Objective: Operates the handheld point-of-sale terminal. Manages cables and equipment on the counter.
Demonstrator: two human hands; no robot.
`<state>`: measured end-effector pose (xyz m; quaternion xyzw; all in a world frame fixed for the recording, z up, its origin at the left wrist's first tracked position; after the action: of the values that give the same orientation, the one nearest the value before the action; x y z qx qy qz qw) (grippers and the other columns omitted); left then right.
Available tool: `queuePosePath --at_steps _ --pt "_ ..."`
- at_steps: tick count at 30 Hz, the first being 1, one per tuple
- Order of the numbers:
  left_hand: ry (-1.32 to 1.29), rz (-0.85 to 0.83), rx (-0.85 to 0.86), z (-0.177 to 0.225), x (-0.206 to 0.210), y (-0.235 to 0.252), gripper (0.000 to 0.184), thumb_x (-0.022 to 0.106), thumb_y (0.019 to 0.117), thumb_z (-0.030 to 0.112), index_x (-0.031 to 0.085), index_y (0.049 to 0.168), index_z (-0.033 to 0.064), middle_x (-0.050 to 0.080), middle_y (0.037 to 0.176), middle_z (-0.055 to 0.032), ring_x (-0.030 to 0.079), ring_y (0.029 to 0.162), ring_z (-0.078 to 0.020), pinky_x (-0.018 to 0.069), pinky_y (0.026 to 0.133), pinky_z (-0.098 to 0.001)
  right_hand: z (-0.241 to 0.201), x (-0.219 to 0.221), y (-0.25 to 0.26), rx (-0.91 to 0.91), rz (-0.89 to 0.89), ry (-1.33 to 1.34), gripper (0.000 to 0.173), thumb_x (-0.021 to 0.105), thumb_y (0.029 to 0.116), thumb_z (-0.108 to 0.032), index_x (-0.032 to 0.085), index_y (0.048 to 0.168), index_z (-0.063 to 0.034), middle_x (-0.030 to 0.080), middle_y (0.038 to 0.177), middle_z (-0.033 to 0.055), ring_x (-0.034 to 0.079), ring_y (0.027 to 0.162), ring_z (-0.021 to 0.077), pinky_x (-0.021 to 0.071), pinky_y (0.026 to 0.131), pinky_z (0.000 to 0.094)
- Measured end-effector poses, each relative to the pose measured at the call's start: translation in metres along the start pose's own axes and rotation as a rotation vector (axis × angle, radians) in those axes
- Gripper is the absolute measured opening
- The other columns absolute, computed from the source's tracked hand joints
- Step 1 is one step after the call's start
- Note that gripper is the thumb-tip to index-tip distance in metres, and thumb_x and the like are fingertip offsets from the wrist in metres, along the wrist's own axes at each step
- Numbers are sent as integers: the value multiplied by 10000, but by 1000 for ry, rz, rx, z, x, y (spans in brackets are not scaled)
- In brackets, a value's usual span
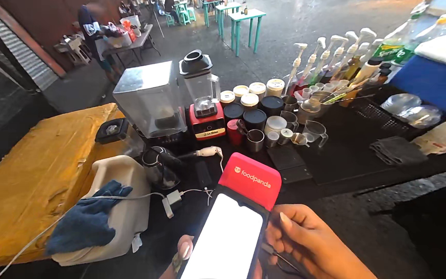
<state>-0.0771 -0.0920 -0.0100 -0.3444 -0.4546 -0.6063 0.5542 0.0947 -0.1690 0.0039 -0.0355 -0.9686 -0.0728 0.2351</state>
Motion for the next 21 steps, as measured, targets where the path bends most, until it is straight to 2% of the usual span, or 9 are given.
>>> queuePosePath --at_steps 4,9,21 --pt "-15 22 -13 2 -1 12 884 668 791 741 608 1322 38 688 1098 -169 694 787 -248 581 627 -363 5 -8 -6 1 99 -22 379 562 1048 -416 745 1070 -85 764 896 34 745 786 131 648 732 330" --pt "-18 -25 -54 -3 -22 17 889 660 797 726 579 1368 49 673 1158 -186 695 871 -285 588 699 -412 6 -14 -12 -24 174 -39 360 586 1044 -384 742 1046 -60 747 872 45 735 766 149 653 718 363" --pt "-33 -128 -136 -4 -43 21 913 669 789 728 571 1374 34 660 1206 -171 691 942 -268 590 759 -406 4 -17 -15 -80 279 -159 302 610 1041 -325 740 983 -59 724 831 25 705 727 116 642 696 333"
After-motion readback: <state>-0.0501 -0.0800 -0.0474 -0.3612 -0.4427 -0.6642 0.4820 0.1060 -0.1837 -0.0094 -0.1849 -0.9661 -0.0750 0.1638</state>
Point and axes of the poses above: each hand's wrist, its own y-axis towards the middle knuckle, its own x-axis out of the palm, z = x × y, the point moved 5 cm from there along y, towards the middle knuckle
